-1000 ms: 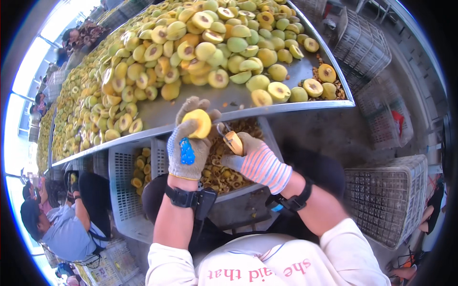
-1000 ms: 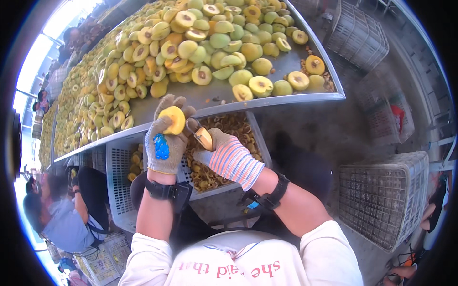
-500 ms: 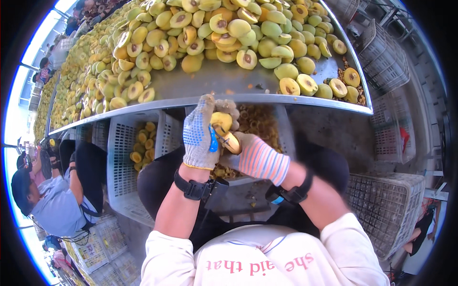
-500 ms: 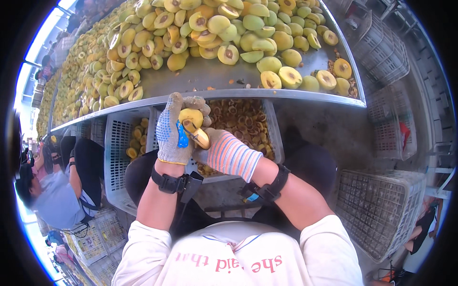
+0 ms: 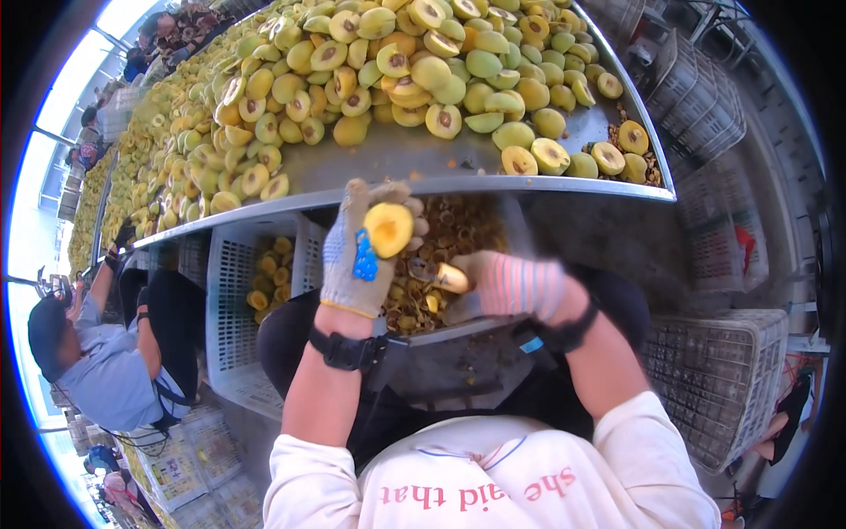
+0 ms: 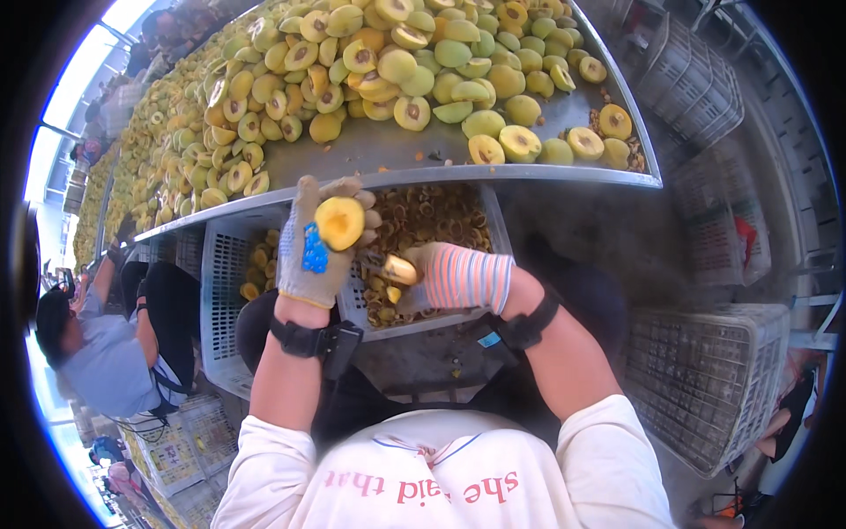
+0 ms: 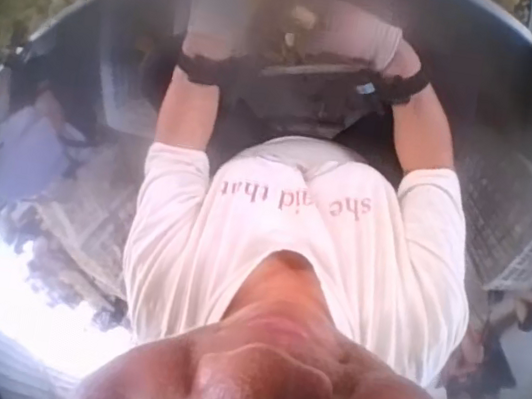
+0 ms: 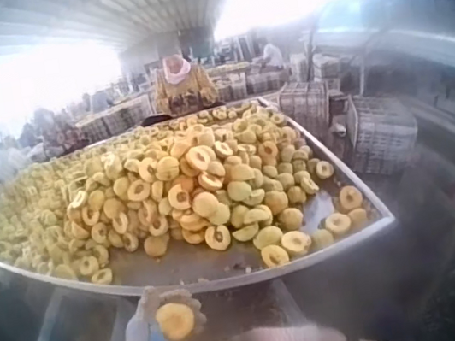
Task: The person pits fruit by hand using a coring tool, placing the pits into a small bin and the fruit halves into a larger container.
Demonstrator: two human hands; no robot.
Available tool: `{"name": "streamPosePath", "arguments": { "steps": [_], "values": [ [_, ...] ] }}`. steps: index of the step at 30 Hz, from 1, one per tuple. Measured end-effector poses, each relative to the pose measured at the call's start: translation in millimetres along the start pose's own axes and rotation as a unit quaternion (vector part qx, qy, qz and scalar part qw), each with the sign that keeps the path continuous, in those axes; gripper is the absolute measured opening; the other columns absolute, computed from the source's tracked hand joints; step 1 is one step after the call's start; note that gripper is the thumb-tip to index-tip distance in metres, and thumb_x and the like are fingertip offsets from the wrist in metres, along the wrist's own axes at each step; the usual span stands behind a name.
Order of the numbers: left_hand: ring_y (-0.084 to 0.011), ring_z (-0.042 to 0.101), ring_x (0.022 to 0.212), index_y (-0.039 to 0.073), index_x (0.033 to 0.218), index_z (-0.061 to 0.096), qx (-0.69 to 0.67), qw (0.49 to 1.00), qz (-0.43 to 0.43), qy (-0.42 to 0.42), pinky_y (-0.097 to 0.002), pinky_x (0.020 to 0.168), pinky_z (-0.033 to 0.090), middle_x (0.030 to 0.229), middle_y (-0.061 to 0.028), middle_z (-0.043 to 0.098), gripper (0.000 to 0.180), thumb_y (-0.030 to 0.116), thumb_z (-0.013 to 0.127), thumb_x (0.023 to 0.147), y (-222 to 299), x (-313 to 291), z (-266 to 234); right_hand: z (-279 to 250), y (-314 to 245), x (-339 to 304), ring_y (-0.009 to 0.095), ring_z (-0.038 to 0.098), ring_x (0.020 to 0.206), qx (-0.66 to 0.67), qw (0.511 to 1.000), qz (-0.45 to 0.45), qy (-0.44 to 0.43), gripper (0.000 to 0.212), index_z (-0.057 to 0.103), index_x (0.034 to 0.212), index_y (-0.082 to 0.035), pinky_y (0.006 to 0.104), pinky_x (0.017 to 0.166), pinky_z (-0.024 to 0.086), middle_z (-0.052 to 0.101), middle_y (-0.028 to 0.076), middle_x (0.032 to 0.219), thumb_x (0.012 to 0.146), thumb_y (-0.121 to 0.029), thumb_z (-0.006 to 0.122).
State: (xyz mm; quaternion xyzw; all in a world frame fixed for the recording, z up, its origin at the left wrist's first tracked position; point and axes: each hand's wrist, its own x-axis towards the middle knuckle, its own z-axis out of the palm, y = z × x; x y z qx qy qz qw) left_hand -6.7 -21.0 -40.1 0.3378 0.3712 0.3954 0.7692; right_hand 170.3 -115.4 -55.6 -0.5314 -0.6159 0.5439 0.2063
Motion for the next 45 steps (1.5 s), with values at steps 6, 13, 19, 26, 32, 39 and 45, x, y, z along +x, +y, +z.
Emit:
{"name": "streamPosePath", "arguments": {
  "steps": [6,13,19,26,32,39,45],
  "values": [
    [-0.023,0.068,0.092,-0.002,0.117,0.064,0.672,0.659,0.233,0.244,-0.0334,0.083,0.054,0.104,-0.0152,0.071,0.038,0.03,0.059,0.097,84,-14,-94,-4,-4,-33,0.04,0.065,0.071,-0.235,0.964,0.102,0.074,0.023,0.06,0.098,-0.005,0.0465,0.063,0.05,0.065,0.021,0.072,0.081,-0.018,0.068],
    [-0.0308,0.059,0.118,0.004,0.126,0.061,0.656,0.725,0.209,-0.006,-0.0374,0.101,0.045,0.126,-0.018,0.062,0.043,0.031,0.059,0.092,30,107,21,0,0,-32,0.042,0.065,0.075,-0.12,0.958,0.036,0.26,0.037,0.055,0.102,-0.006,0.049,0.066,0.051,0.065,0.021,0.074,0.085,-0.036,0.069],
    [-0.0373,0.059,0.114,0.005,0.131,0.053,0.799,0.552,0.229,-0.061,-0.0437,0.101,0.044,0.125,-0.0209,0.061,0.061,0.036,0.071,0.081,-32,199,52,-2,8,-32,0.04,0.064,0.072,-0.066,0.937,0.043,0.341,0.038,0.058,0.104,-0.008,0.0443,0.062,0.05,0.064,0.018,0.075,0.082,-0.033,0.075],
    [-0.0356,0.061,0.107,0.005,0.115,0.065,0.786,0.602,0.097,-0.104,-0.0444,0.095,0.049,0.114,-0.0169,0.065,0.044,0.019,0.073,0.074,-11,145,56,-10,3,-27,0.04,0.065,0.078,0.048,0.938,0.046,0.34,0.036,0.058,0.108,-0.005,0.0444,0.07,0.051,0.066,0.02,0.081,0.085,-0.031,0.071],
    [-0.0348,0.061,0.112,0.006,0.117,0.064,0.552,0.68,0.416,-0.245,-0.04,0.096,0.05,0.115,-0.015,0.065,0.048,-0.002,0.068,0.07,-20,33,27,-11,26,5,0.013,0.06,0.065,0.3,0.86,-0.076,0.405,0.041,0.06,0.11,-0.001,0.0283,0.059,0.051,0.066,0.006,0.089,0.084,-0.03,0.072],
    [-0.0236,0.048,0.13,0.001,0.138,0.048,0.012,0.97,0.162,-0.182,-0.0357,0.11,0.036,0.134,-0.0109,0.055,0.06,0.014,0.074,0.086,-32,-33,-15,32,-19,24,0.008,0.052,0.05,0.464,0.846,-0.003,0.263,0.036,0.06,0.112,-0.005,0.0217,0.042,0.038,0.062,0.003,0.079,0.085,-0.026,0.071],
    [-0.0254,0.064,0.097,0.002,0.119,0.058,-0.104,0.992,0.07,-0.004,-0.0388,0.085,0.054,0.105,-0.0128,0.064,0.041,0.038,0.052,0.101,-24,3,-47,62,13,65,0.029,0.064,0.063,0.123,0.933,-0.131,0.311,0.043,0.057,0.112,-0.001,0.0401,0.058,0.051,0.067,0.014,0.082,0.086,-0.031,0.074]
  ]
}}
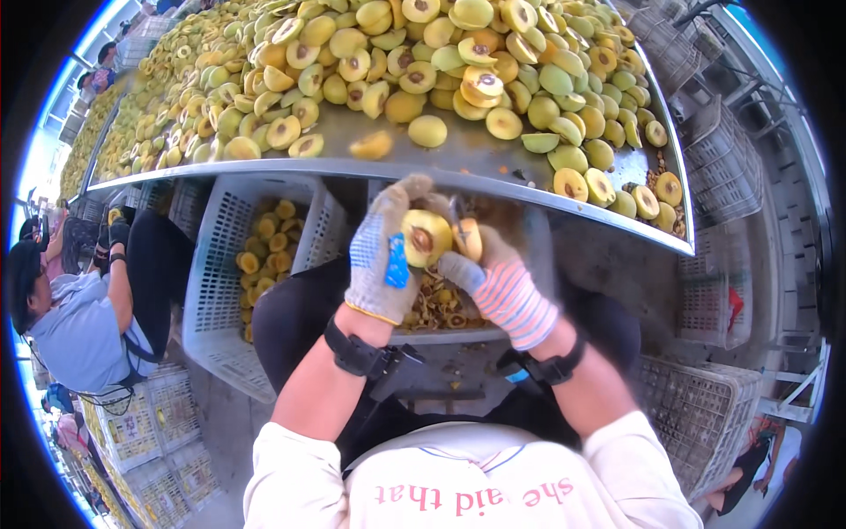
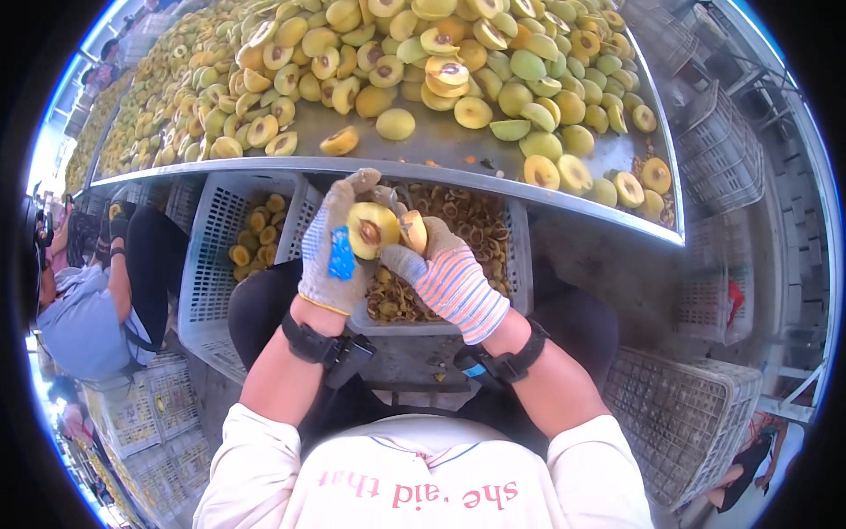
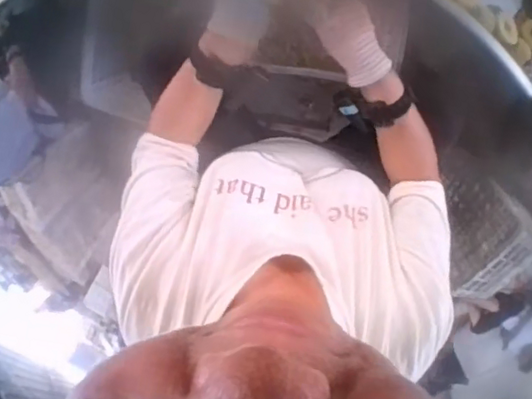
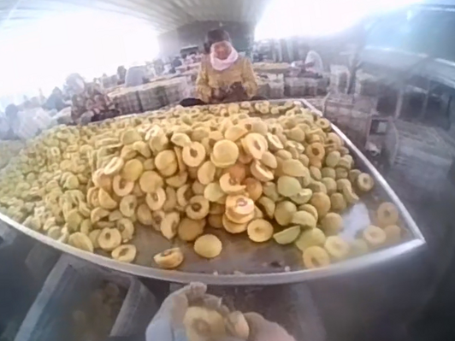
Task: The person pits fruit by hand using a coring tool, placing the pits into a small bin and the fruit halves into a larger container.
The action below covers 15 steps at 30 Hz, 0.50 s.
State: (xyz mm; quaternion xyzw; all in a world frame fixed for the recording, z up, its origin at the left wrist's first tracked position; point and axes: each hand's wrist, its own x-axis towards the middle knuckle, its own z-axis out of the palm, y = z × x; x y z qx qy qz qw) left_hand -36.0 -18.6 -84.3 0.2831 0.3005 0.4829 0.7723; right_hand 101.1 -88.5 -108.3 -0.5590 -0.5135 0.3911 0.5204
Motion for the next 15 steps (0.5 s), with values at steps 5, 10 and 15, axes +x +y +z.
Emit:
{"name": "streamPosePath", "arguments": {
  "steps": [5,10,15],
  "values": [
    [-0.0251,0.066,0.086,0.0,0.117,0.059,0.024,0.999,-0.02,-0.004,-0.0365,0.08,0.055,0.094,-0.0126,0.066,0.05,0.046,0.048,0.101,12,12,-7,0,-36,8,0.045,0.064,0.081,-0.265,0.956,0.047,-0.114,0.045,0.054,0.105,-0.001,0.047,0.066,0.051,0.066,0.025,0.084,0.083,-0.034,0.074],
    [-0.0237,0.066,0.084,-0.001,0.118,0.058,0.131,0.991,0.009,-0.005,-0.034,0.077,0.055,0.095,-0.014,0.066,0.053,0.048,0.046,0.102,11,13,-1,4,-32,11,0.042,0.063,0.071,-0.369,0.916,0.065,-0.145,0.041,0.051,0.102,-0.004,0.0452,0.06,0.048,0.063,0.02,0.075,0.083,-0.03,0.076],
    [-0.0242,0.066,0.081,-0.001,0.118,0.058,0.133,0.991,0.021,-0.004,-0.0341,0.075,0.054,0.093,-0.0149,0.066,0.054,0.049,0.046,0.101,13,11,0,6,-41,16,0.04,0.068,0.083,-0.371,0.901,0.11,-0.195,0.039,0.051,0.108,0.002,0.0457,0.067,0.053,0.068,0.023,0.084,0.082,-0.019,0.07]
  ]
}}
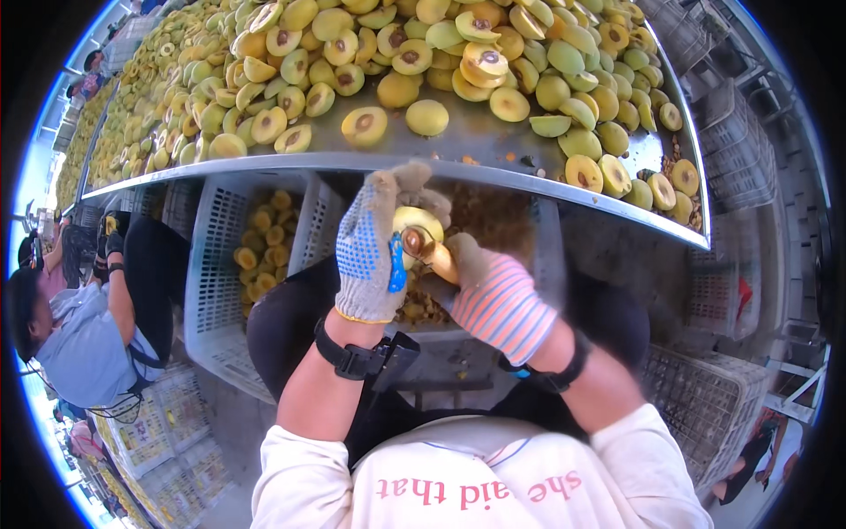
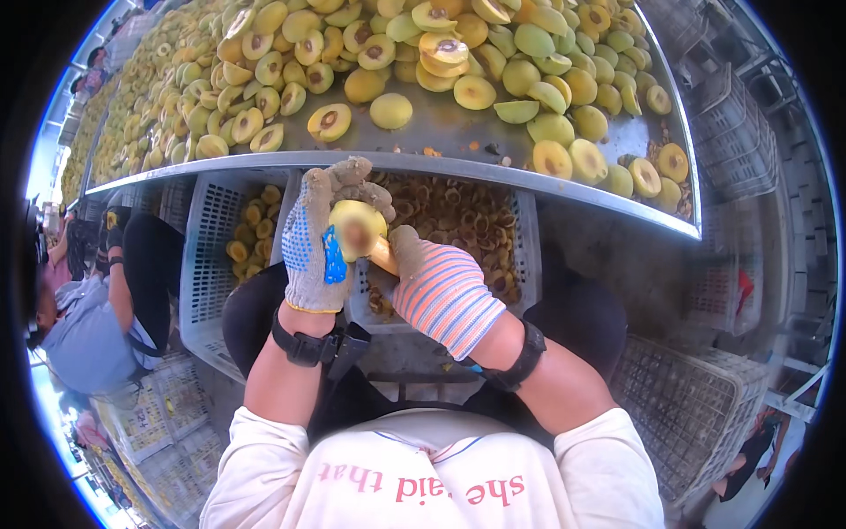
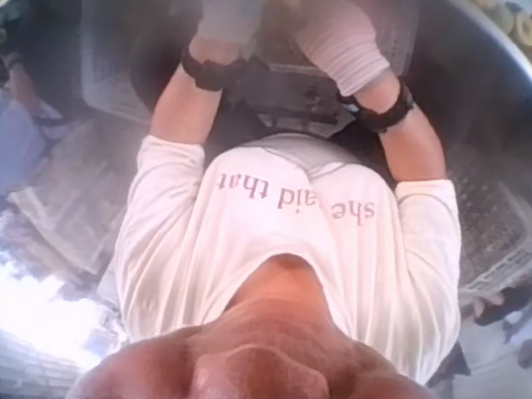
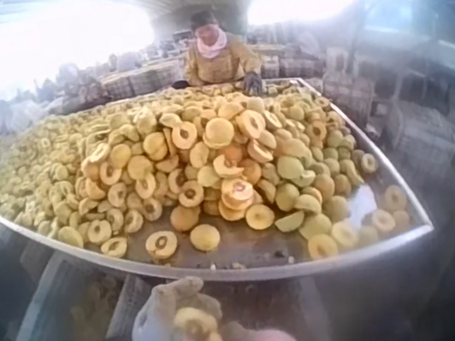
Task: The person pits fruit by hand using a coring tool, placing the pits into a small bin and the fruit halves into a larger container.
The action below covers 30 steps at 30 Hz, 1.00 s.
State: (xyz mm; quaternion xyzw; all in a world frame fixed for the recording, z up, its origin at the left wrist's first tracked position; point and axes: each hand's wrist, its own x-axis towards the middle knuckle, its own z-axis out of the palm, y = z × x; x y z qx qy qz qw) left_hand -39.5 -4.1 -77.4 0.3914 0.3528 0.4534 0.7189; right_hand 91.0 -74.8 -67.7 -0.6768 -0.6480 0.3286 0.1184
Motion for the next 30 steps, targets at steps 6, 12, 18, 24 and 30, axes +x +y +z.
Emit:
{"name": "streamPosePath", "arguments": {
  "steps": [6,12,18,24,30],
  "values": [
    [-0.0219,0.064,0.076,-0.002,0.115,0.058,-0.01,1.0,-0.008,0.005,-0.0321,0.071,0.053,0.088,-0.0148,0.067,0.05,0.045,0.044,0.103,3,-2,8,6,4,-3,0.041,0.068,0.082,-0.003,1.0,0.001,0.003,0.039,0.051,0.108,0.003,0.0459,0.066,0.053,0.068,0.024,0.083,0.083,-0.021,0.07],
    [-0.0188,0.064,0.074,-0.004,0.113,0.058,0.01,1.0,-0.014,0.007,-0.0289,0.067,0.052,0.085,-0.0146,0.067,0.047,0.04,0.043,0.105,4,-5,11,-2,2,-6,0.04,0.068,0.083,0.017,1.0,0.018,0.009,0.037,0.052,0.108,0.002,0.0454,0.067,0.053,0.068,0.024,0.084,0.083,-0.02,0.069],
    [-0.0175,0.064,0.071,-0.005,0.112,0.06,0.056,0.998,-0.039,0.017,-0.0284,0.064,0.052,0.08,-0.013,0.067,0.045,0.038,0.046,0.104,6,-6,12,-1,6,-8,0.04,0.068,0.083,0.016,0.998,0.034,-0.057,0.034,0.055,0.106,0.001,0.045,0.068,0.053,0.068,0.023,0.084,0.082,-0.019,0.07],
    [-0.0173,0.065,0.07,-0.003,0.111,0.062,0.172,0.984,-0.032,-0.023,-0.0281,0.064,0.053,0.079,-0.012,0.068,0.046,0.04,0.047,0.103,10,-3,12,-1,5,-9,0.04,0.067,0.087,0.01,0.999,0.027,-0.041,0.033,0.058,0.107,0.0,0.0443,0.072,0.054,0.069,0.022,0.088,0.083,-0.019,0.069],
    [-0.0207,0.066,0.077,-0.003,0.111,0.062,0.046,0.998,-0.048,-0.009,-0.0305,0.07,0.054,0.089,-0.0138,0.069,0.055,0.049,0.044,0.102,6,1,18,3,15,-3,0.041,0.067,0.084,0.115,0.989,0.05,-0.08,0.033,0.06,0.105,0.001,0.0417,0.07,0.054,0.068,0.022,0.086,0.084,-0.023,0.069]
  ]
}}
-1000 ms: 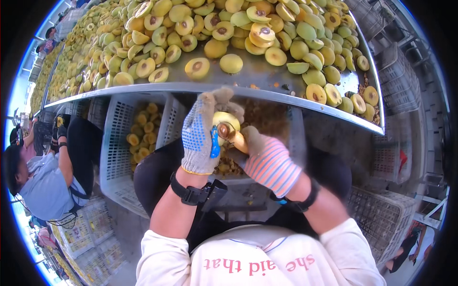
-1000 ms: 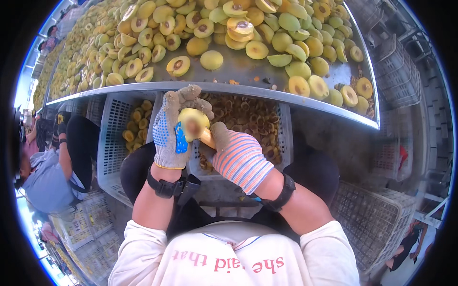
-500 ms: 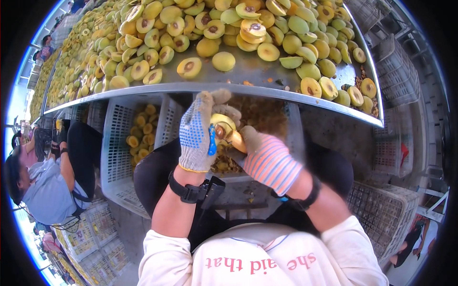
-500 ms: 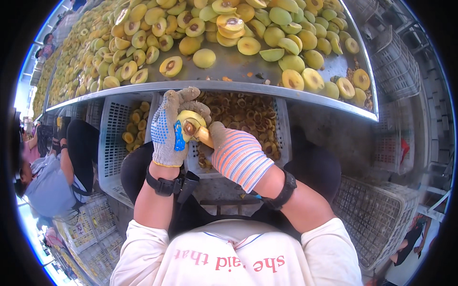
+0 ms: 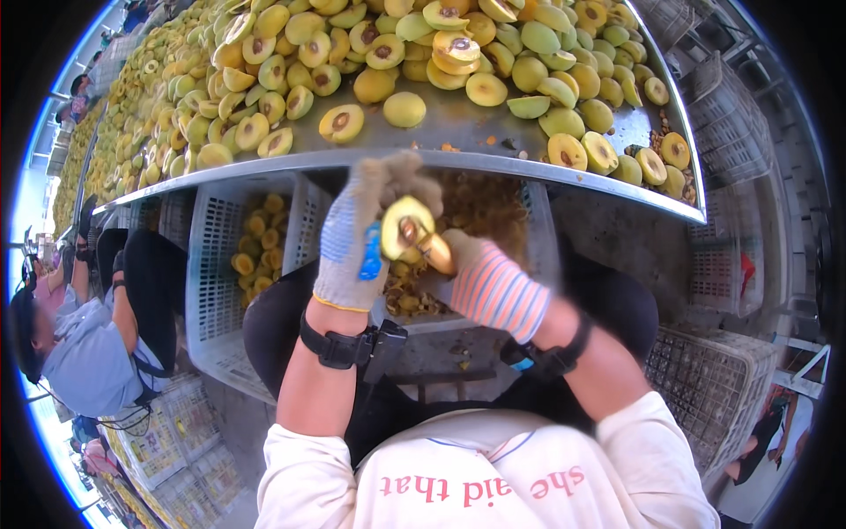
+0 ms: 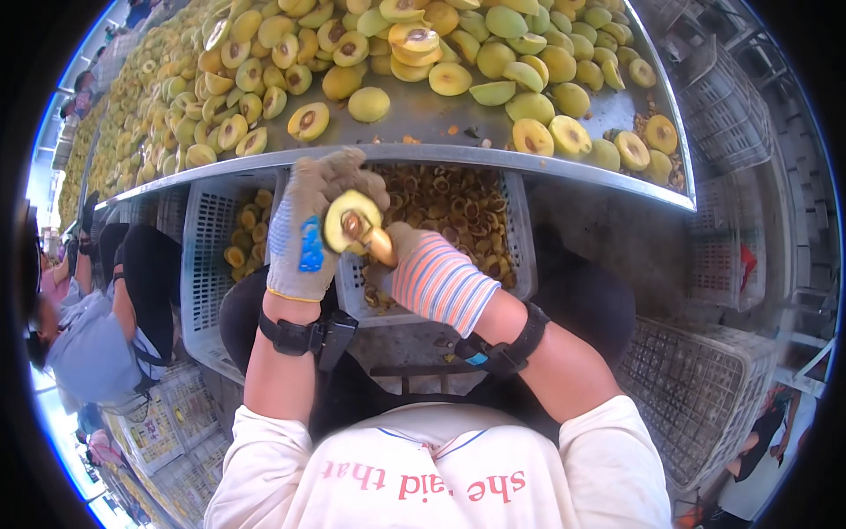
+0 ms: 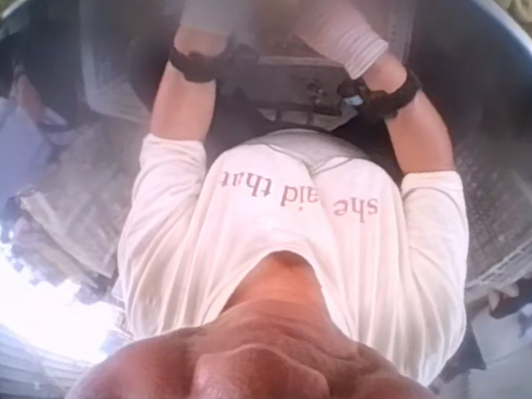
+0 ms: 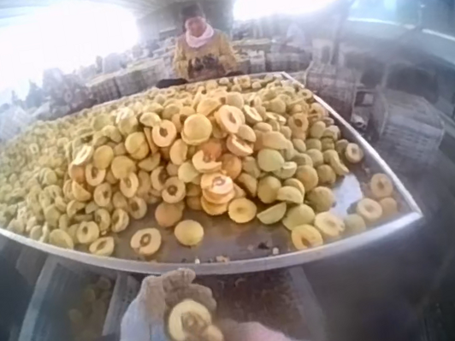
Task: The person pits fruit by hand using a coring tool, placing the pits into a small bin and the fruit halves into a larger container.
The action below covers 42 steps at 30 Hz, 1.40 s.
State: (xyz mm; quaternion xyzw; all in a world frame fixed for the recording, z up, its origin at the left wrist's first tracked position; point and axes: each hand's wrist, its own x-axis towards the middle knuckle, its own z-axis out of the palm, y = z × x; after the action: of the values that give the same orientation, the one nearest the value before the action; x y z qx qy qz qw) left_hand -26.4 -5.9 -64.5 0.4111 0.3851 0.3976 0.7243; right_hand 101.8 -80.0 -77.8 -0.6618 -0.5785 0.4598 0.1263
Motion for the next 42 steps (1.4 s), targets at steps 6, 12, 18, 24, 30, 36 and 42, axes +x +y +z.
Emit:
{"name": "streamPosePath", "arguments": {
  "steps": [6,12,18,24,30,36,42],
  "values": [
    [-0.0224,0.068,0.085,-0.002,0.108,0.064,-0.056,0.997,0.042,-0.014,-0.0329,0.074,0.056,0.097,-0.0143,0.069,0.055,0.049,0.047,0.101,-34,-3,-13,21,11,1,0.037,0.068,0.087,0.028,0.996,-0.039,0.071,0.039,0.06,0.11,0.002,0.0396,0.074,0.054,0.069,0.021,0.094,0.083,-0.023,0.071],
    [-0.0209,0.069,0.081,-0.003,0.1,0.068,0.118,0.992,0.033,0.014,-0.0311,0.074,0.055,0.092,-0.0138,0.071,0.041,0.035,0.054,0.101,-16,-4,-3,21,14,2,0.031,0.068,0.084,0.174,0.984,-0.027,-0.005,0.041,0.062,0.115,-0.002,0.0384,0.075,0.055,0.07,0.017,0.092,0.081,-0.024,0.073],
    [-0.0191,0.068,0.082,-0.005,0.098,0.069,0.245,0.958,0.15,0.024,-0.0298,0.075,0.054,0.093,-0.0142,0.072,0.037,0.028,0.052,0.102,-27,-6,-12,29,16,0,0.018,0.055,0.057,0.344,0.934,-0.074,-0.067,0.029,0.062,0.103,-0.007,0.0312,0.052,0.048,0.062,0.004,0.072,0.082,-0.022,0.074],
    [-0.0141,0.067,0.076,-0.005,0.096,0.07,0.143,0.979,0.093,-0.116,-0.0267,0.07,0.053,0.085,-0.0112,0.072,0.028,0.022,0.061,0.098,-5,-7,-9,-9,3,-21,0.009,0.041,0.041,0.489,0.824,0.044,-0.283,0.02,0.057,0.089,-0.012,0.0247,0.039,0.033,0.045,-0.002,0.057,0.083,-0.023,0.073],
    [-0.021,0.068,0.073,0.0,0.085,0.066,-0.115,0.981,-0.017,-0.153,-0.031,0.067,0.056,0.085,-0.0113,0.069,0.066,0.06,0.045,0.097,-9,-4,-10,-8,9,-16,0.008,0.039,0.041,0.509,0.802,0.025,-0.312,0.023,0.058,0.091,-0.009,0.0235,0.039,0.029,0.046,-0.003,0.057,0.08,-0.021,0.074],
    [-0.0216,0.068,0.072,0.003,0.096,0.066,-0.13,0.99,-0.044,0.017,-0.0324,0.066,0.057,0.084,-0.0102,0.068,0.061,0.059,0.044,0.098,-7,-5,-32,-21,31,-17,0.019,0.062,0.056,0.298,0.926,-0.014,-0.231,0.023,0.063,0.091,-0.004,0.0297,0.05,0.047,0.063,0.007,0.067,0.082,-0.023,0.071],
    [-0.0209,0.069,0.084,0.0,0.106,0.068,0.222,0.95,0.14,0.17,-0.0306,0.074,0.056,0.097,-0.0119,0.07,0.038,0.036,0.057,0.099,66,-46,-146,-1,54,0,0.041,0.066,0.091,-0.264,0.963,0.017,-0.055,0.039,0.064,0.102,0.0,0.0462,0.079,0.052,0.069,0.024,0.092,0.083,-0.033,0.07]
  ]
}}
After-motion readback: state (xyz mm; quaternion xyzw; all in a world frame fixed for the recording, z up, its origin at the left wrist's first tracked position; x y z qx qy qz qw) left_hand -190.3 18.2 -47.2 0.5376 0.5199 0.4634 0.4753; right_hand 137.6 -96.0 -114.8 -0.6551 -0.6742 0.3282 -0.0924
